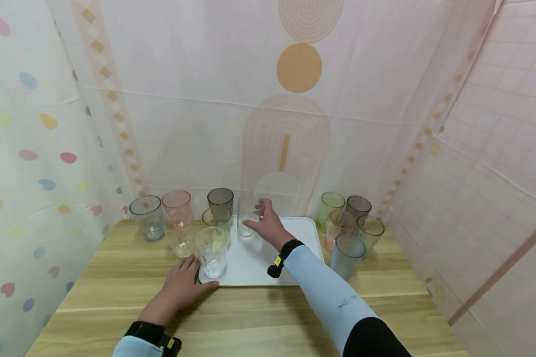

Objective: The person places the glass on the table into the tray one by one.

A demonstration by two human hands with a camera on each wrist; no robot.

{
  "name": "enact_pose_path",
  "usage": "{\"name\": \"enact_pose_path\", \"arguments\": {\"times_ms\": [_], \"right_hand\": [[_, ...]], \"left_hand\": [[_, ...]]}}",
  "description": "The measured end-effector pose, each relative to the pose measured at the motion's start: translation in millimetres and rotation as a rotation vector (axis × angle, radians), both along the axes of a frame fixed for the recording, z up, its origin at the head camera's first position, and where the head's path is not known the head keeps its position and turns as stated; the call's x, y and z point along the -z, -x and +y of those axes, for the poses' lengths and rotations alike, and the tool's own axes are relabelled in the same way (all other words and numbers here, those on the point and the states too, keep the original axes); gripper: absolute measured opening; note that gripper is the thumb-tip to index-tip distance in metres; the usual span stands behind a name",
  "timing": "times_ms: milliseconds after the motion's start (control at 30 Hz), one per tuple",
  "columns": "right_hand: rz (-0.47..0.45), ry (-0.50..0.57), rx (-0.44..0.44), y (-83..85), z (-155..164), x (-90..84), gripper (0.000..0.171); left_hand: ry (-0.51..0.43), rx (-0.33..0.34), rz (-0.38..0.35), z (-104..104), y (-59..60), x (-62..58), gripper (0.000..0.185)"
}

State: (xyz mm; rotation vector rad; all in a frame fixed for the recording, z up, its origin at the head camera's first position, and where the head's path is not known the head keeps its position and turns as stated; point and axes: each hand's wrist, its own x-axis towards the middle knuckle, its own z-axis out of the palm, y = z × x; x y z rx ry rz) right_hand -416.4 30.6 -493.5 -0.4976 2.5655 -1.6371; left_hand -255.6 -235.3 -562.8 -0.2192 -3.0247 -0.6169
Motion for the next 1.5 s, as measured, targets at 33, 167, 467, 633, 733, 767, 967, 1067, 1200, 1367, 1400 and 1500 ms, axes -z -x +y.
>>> {"name": "enact_pose_path", "arguments": {"times_ms": [33,167,467,633,733,767,967,1067,1200,1367,1400,1500], "right_hand": [[-0.001,0.003,0.011,2.4,-2,-1.4,0.087],[0.023,0.028,0.046,11.5,-8,-6.7,0.086],[0.039,0.051,0.068,27.3,-16,-9.0,0.084],[0.02,0.015,0.072,31.2,-15,-2.8,0.082],[-0.001,-0.002,0.088,30.9,-13,-0.2,0.085],[-0.008,-0.004,0.091,30.9,-12,0.8,0.086],[-0.008,-0.015,0.097,33.7,-10,6.8,0.086],[-0.001,-0.014,0.098,34.9,-11,9.3,0.084],[-0.002,-0.016,0.105,35.2,-14,12.1,0.081],[0.002,-0.019,0.121,35.5,-16,15.0,0.08],[0.004,-0.018,0.125,35.6,-15,15.3,0.081],[0.013,-0.012,0.134,35.9,-15,15.7,0.082]], "left_hand": [[-0.002,-0.001,-0.006,0,-0.2,-0.4,0.113],[-0.003,-0.005,-0.027,-1,-0.6,-2.7,0.115],[-0.005,-0.004,-0.027,0,-3.4,-5.8,0.113],[-0.01,-0.015,-0.034,4,-5.4,-7.6,0.114],[-0.015,-0.02,-0.053,7,-6.2,-9.9,0.114],[-0.02,-0.02,-0.058,8,-6.2,-10.2,0.114],[-0.032,-0.021,-0.073,8,-5.0,-9.9,0.115],[-0.028,-0.02,-0.076,8,-4.0,-9.4,0.116],[-0.036,-0.018,-0.094,7,-3.6,-8.7,0.117],[-0.033,-0.01,-0.096,8,-2.7,-9.9,0.118],[-0.032,-0.009,-0.097,8,-2.3,-10.4,0.118],[-0.028,-0.008,-0.097,10,-0.7,-10.9,0.118]]}}
